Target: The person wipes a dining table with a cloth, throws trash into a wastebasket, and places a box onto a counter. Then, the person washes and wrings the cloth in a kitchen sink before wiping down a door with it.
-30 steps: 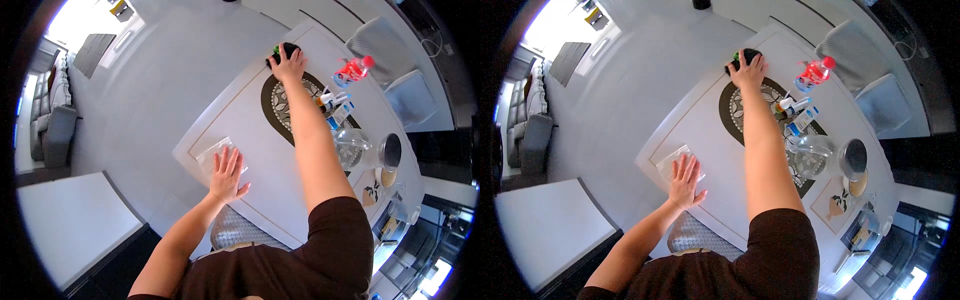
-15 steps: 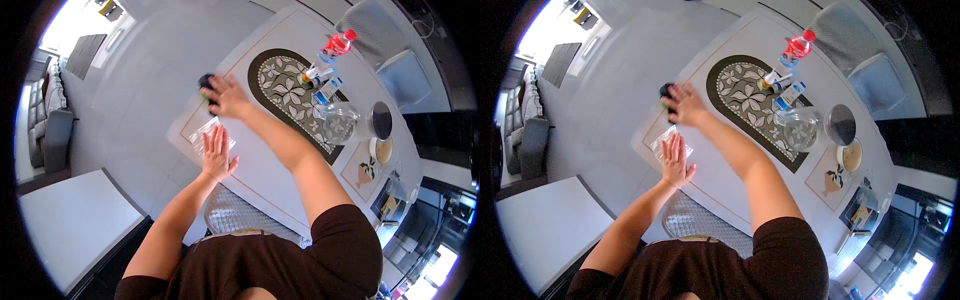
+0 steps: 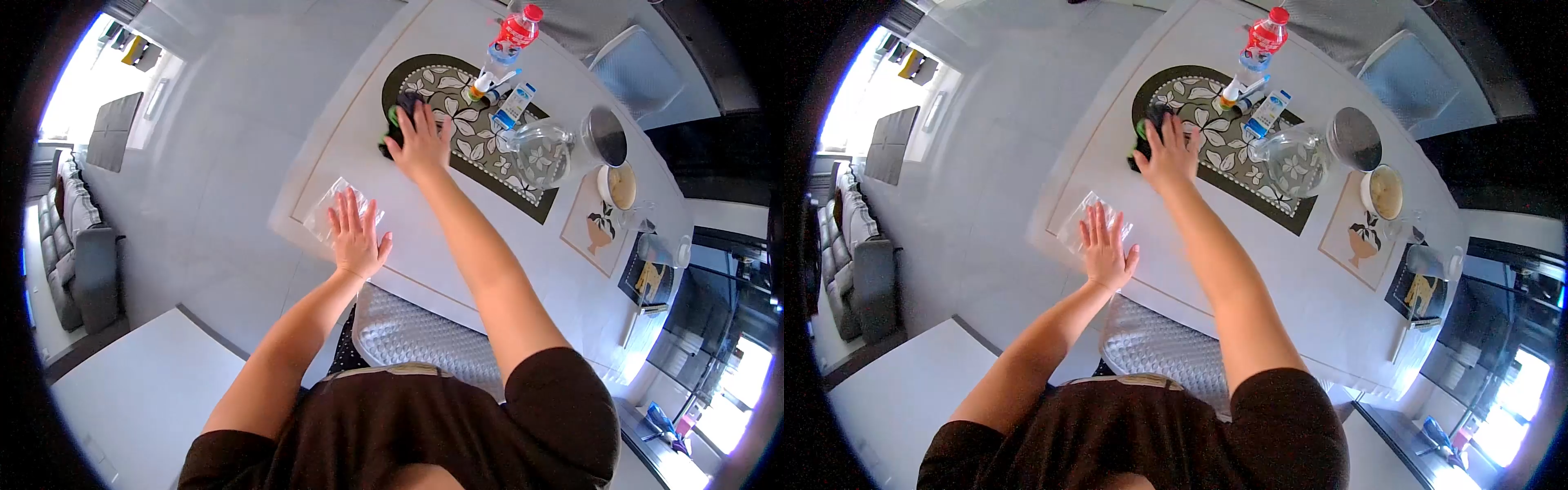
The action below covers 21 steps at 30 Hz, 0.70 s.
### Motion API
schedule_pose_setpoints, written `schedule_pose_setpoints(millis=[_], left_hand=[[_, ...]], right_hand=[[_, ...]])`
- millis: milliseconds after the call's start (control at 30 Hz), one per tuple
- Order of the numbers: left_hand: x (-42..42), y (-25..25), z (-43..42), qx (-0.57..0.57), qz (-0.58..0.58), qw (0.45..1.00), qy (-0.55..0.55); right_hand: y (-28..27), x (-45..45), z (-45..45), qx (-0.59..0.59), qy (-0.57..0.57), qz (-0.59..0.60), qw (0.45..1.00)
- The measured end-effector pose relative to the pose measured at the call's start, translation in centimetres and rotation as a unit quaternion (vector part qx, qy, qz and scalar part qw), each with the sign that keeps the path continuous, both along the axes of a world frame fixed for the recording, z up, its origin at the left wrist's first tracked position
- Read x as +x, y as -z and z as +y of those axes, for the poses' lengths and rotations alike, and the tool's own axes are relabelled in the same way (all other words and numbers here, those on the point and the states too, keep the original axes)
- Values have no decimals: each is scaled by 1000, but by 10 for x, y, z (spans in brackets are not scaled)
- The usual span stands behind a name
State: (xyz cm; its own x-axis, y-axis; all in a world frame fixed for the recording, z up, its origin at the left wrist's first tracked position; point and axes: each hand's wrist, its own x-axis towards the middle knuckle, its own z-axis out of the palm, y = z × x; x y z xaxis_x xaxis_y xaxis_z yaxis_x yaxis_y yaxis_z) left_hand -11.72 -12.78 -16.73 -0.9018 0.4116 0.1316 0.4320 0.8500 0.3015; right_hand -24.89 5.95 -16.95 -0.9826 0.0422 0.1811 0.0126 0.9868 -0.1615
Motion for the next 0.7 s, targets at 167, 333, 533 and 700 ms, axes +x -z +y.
schedule_pose_setpoints(millis=[167,333,533,700], left_hand=[[-2,-8,0,0,-39,999,-1],[-4,-14,0,4,-72,997,15],[-7,-12,-3,18,-84,996,28],[-7,-8,-5,25,-93,994,41]], right_hand=[[-11,84,17,-4,49,3,999],[2,91,8,-47,42,56,996],[1,-23,-25,-57,-47,31,997],[13,-107,-23,-22,-32,36,999]])
